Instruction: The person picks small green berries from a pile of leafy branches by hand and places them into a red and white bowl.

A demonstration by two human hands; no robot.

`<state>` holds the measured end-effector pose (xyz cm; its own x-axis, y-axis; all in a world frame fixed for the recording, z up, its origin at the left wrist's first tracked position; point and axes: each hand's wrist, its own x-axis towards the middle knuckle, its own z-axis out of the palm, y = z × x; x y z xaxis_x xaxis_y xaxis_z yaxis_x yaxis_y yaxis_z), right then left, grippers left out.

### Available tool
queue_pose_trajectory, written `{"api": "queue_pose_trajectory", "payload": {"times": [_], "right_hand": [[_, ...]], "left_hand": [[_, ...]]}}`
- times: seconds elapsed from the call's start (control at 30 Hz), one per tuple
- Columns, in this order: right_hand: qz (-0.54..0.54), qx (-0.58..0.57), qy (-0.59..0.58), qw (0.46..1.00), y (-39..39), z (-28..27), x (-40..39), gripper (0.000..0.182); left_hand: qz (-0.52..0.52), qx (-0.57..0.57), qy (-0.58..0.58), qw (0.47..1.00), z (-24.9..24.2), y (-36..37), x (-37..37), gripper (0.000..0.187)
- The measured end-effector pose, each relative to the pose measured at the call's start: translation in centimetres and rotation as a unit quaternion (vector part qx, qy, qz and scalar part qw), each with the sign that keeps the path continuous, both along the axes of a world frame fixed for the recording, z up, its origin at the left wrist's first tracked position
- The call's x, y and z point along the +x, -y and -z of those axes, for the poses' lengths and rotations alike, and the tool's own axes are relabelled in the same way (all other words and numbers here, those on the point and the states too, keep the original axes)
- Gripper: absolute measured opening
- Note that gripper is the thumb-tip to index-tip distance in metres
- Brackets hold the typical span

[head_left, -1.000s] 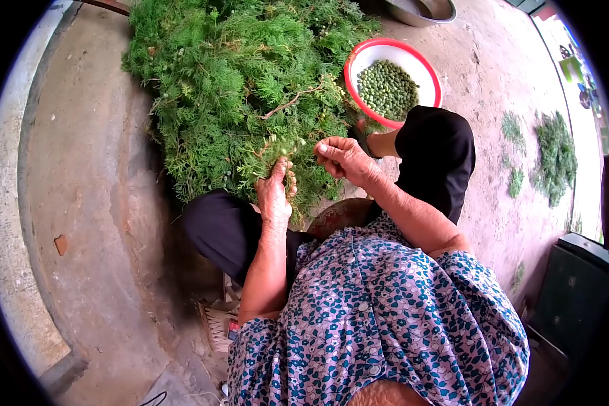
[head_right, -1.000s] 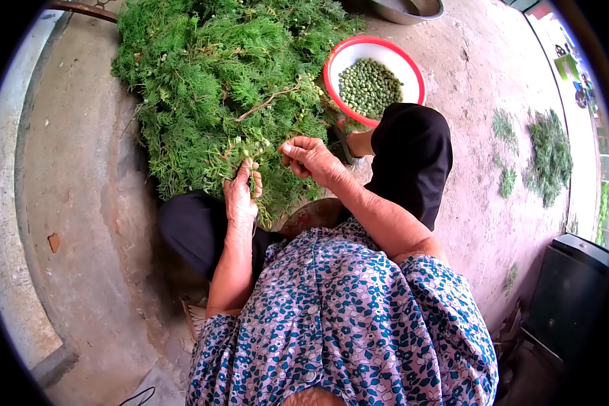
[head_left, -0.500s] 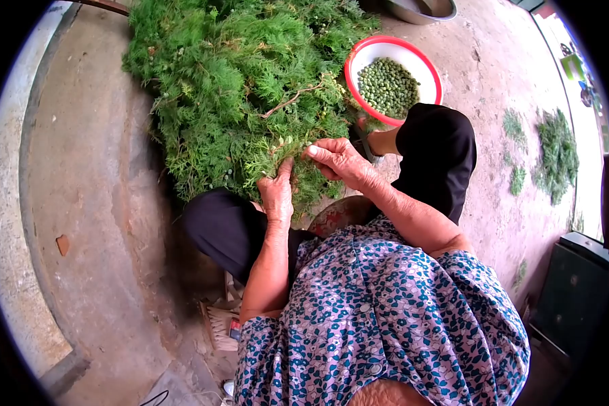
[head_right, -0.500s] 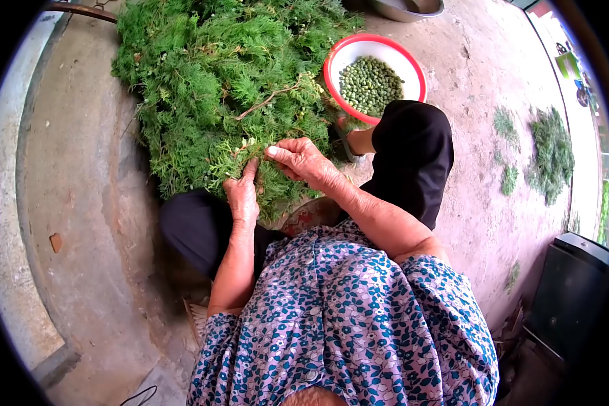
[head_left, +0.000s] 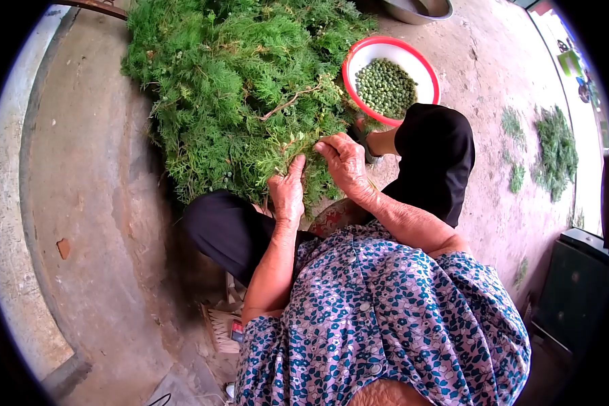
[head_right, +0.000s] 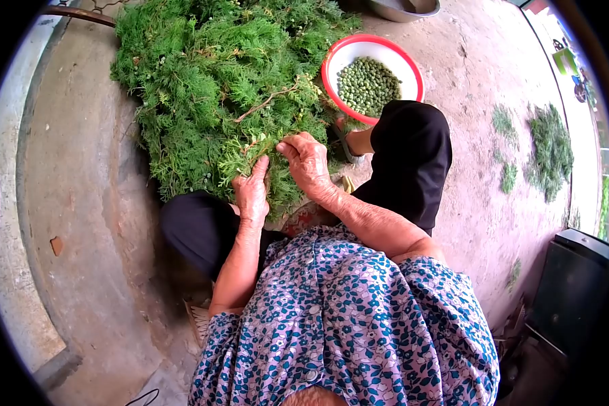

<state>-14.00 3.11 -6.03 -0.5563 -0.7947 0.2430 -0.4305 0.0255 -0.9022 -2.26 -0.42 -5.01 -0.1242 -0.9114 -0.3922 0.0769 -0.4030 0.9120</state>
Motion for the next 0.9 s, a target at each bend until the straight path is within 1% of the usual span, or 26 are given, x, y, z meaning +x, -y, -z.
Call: {"api": "queue_pose_trajectory", "payload": {"times": [0.07, 0.1, 0.13, 0.17, 0.2, 0.23, 0.27, 0.3, 0.33, 0.37, 0.4, 0.43, 0.47, 0.53, 0.6, 0.67, 0.7, 0.73, 0.8, 0.83, 0.87, 0.9], "right_hand": [[0.007, 0.008, -0.005, 1.000, 0.0, 0.0, -0.1, 0.011], [0.018, 0.003, -0.022, 1.000, 0.1, 0.0, -0.1, 0.011], [0.029, -0.001, -0.039, 0.999, 0.2, 0.1, -0.2, 0.011], [0.028, -0.002, -0.039, 0.999, 0.3, 0.5, -0.3, 0.011], [0.063, -0.013, -0.043, 0.997, 0.5, 1.3, -0.4, 0.010], [0.097, -0.023, -0.047, 0.994, 0.7, 1.7, -0.8, 0.009], [0.133, 0.006, -0.006, 0.991, 1.1, 2.0, -2.2, 0.013], [0.114, 0.064, 0.129, 0.983, 1.2, 2.6, -4.1, 0.015], [0.093, 0.120, 0.261, 0.953, 1.1, 3.0, -5.6, 0.017], [0.094, 0.119, 0.262, 0.953, 0.7, 3.1, -6.0, 0.017], [0.026, 0.109, 0.399, 0.910, 0.4, 3.2, -6.3, 0.016], [-0.043, 0.097, 0.524, 0.845, 0.3, 3.2, -6.4, 0.016], [-0.043, 0.098, 0.524, 0.845, 0.4, 2.9, -6.1, 0.016], [-0.073, 0.064, 0.617, 0.781, 0.4, 2.0, -5.0, 0.011], [-0.079, 0.074, 0.602, 0.791, 0.4, 1.9, -4.4, 0.012], [-0.108, 0.059, 0.600, 0.791, 0.4, 2.6, -4.0, 0.017], [-0.116, 0.049, 0.588, 0.799, 0.4, 2.9, -3.8, 0.021], [-0.116, 0.049, 0.588, 0.799, 0.4, 3.0, -3.7, 0.021], [-0.150, 0.017, 0.466, 0.872, 0.4, 2.6, -3.2, 0.022], [-0.148, 0.027, 0.442, 0.884, 0.4, 2.6, -3.1, 0.023], [-0.169, 0.039, 0.363, 0.915, 0.2, 2.7, -3.1, 0.022], [-0.169, 0.039, 0.363, 0.916, 0.2, 2.7, -3.1, 0.022]], "left_hand": [[0.000, 0.003, -0.006, 1.000, -0.2, -0.2, -0.3, 0.031], [-0.025, -0.051, -0.039, 0.998, 0.1, -0.3, -0.9, 0.026], [-0.025, -0.051, -0.039, 0.998, 0.5, -0.4, -0.8, 0.026], [-0.019, -0.026, -0.032, 0.999, 0.7, -0.4, -0.8, 0.026], [-0.013, 0.000, -0.025, 1.000, 0.7, -0.4, -0.9, 0.026], [-0.019, 0.015, -0.044, 0.999, 0.7, -0.5, -0.8, 0.025], [-0.020, 0.016, -0.044, 0.999, 1.3, -0.6, -0.4, 0.025], [-0.030, 0.026, -0.034, 0.999, 2.2, -0.5, 0.2, 0.024], [-0.038, 0.036, -0.024, 0.998, 3.1, -0.3, 0.9, 0.022], [-0.045, 0.106, -0.002, 0.993, 2.7, 0.0, 1.4, 0.020], [-0.045, 0.107, -0.002, 0.993, 2.4, 0.1, 1.7, 0.020], [-0.023, 0.120, -0.049, 0.991, 2.0, 0.3, 1.9, 0.020], [-0.002, 0.133, -0.095, 0.987, 1.7, 0.4, 1.9, 0.021], [-0.004, 0.145, -0.088, 0.986, 1.8, 0.5, 1.9, 0.020], [0.021, 0.171, -0.133, 0.976, 2.0, 0.6, 1.9, 0.020], [0.025, 0.171, -0.127, 0.977, 2.2, 0.6, 1.9, 0.022], [0.026, 0.173, -0.122, 0.977, 2.3, 0.6, 1.9, 0.025], [0.026, 0.173, -0.122, 0.977, 2.4, 0.5, 1.9, 0.025], [0.033, 0.187, -0.143, 0.971, 2.3, 0.5, 2.0, 0.026], [0.044, 0.199, -0.151, 0.967, 2.2, 0.5, 2.1, 0.027], [0.054, 0.211, -0.159, 0.963, 1.7, 0.4, 2.1, 0.028], [0.055, 0.211, -0.159, 0.963, 1.7, 0.5, 2.1, 0.028]]}}
